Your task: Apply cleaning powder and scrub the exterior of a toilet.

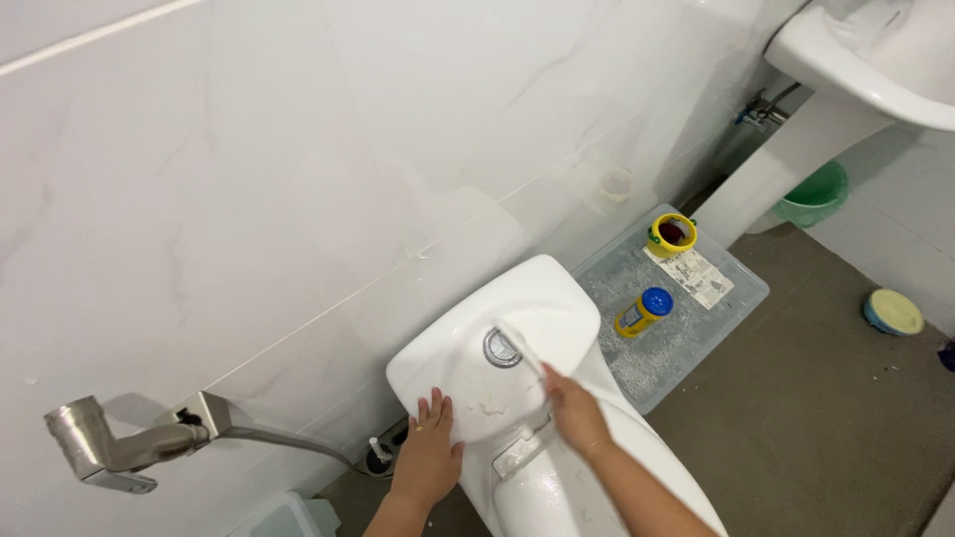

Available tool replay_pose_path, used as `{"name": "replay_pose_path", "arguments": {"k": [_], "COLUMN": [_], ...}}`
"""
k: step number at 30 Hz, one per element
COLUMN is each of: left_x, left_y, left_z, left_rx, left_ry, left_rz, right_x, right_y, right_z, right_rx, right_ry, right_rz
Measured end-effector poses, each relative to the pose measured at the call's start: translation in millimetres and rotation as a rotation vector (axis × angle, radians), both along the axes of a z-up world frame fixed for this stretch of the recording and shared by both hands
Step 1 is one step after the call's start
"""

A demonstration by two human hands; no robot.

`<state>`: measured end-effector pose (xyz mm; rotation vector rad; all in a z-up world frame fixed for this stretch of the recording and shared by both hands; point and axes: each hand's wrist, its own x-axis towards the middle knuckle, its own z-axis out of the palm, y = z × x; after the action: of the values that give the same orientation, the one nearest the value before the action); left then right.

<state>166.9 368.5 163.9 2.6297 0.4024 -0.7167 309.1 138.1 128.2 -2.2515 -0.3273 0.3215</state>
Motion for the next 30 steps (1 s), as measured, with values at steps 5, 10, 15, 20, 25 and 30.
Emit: {"name": "replay_pose_path", "arguments": {"k": [5,10,15,20,25,30], "left_x": [-3,-8,-8,-7,-5,2], "left_y": [3,1,-1,0,5,2], "left_z": [4,19,12,15,14,22], "left_rx": [-0.172,-0.288,-0.284,-0.21,-0.139,-0.101], "left_ry": [-0.08,-0.071,-0.07,0.014,0.058,0.119], "left_rz": [0.18,0.298,0.28,0.2,0.101,0.051], "right_x": [-69,-45,-11,-39,-29,-39], "right_y": [21,-49,-6,28,35,37], "right_z": [30,-41,5,21,49,38], "right_rx": [-0.297,-0.402,-0.401,-0.352,-0.454,-0.483], "right_ry": [-0.022,-0.218,-0.092,0.114,0.078,0.068], "right_rz": [0.401,0.339,0.038,0.103,0.163,0.164]}}
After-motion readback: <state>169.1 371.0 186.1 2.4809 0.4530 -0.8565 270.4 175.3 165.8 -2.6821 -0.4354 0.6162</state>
